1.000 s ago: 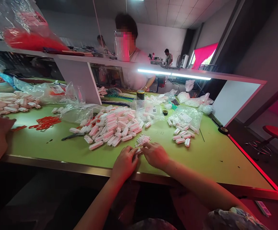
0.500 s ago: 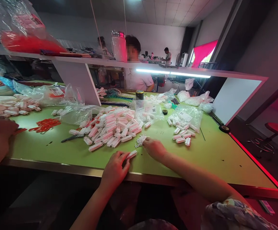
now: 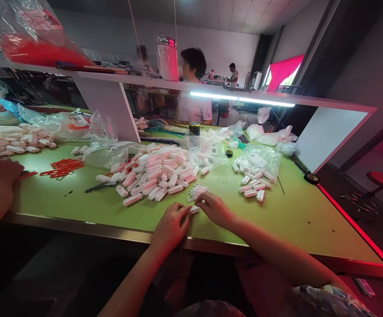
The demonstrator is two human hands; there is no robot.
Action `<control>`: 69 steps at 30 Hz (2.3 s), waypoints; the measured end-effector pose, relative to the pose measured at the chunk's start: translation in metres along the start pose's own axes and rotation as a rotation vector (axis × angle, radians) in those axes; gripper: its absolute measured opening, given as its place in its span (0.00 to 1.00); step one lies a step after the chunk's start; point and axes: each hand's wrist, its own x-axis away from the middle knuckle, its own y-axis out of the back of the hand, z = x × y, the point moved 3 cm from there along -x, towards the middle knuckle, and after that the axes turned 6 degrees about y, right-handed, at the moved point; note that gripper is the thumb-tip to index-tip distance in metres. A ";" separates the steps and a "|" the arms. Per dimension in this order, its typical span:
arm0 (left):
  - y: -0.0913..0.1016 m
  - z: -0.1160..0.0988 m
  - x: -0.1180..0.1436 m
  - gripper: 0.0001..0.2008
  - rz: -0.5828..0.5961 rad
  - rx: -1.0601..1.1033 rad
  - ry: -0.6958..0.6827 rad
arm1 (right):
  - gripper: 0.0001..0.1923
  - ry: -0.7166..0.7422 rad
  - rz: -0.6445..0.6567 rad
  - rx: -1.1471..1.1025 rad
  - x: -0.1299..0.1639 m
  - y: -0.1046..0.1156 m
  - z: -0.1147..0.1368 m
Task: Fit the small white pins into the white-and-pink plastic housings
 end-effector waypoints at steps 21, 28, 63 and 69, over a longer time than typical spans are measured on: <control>0.003 0.000 0.004 0.14 -0.010 0.012 0.008 | 0.08 0.061 0.046 0.165 0.006 -0.001 0.010; 0.002 0.000 0.004 0.13 0.006 0.001 0.024 | 0.16 0.335 0.347 0.642 0.014 -0.005 0.021; -0.003 0.012 0.006 0.18 -0.050 -0.031 -0.119 | 0.23 0.257 0.255 0.431 0.036 -0.010 0.013; 0.004 0.014 0.008 0.17 -0.038 -0.055 -0.150 | 0.15 0.228 0.094 0.314 -0.013 0.027 -0.026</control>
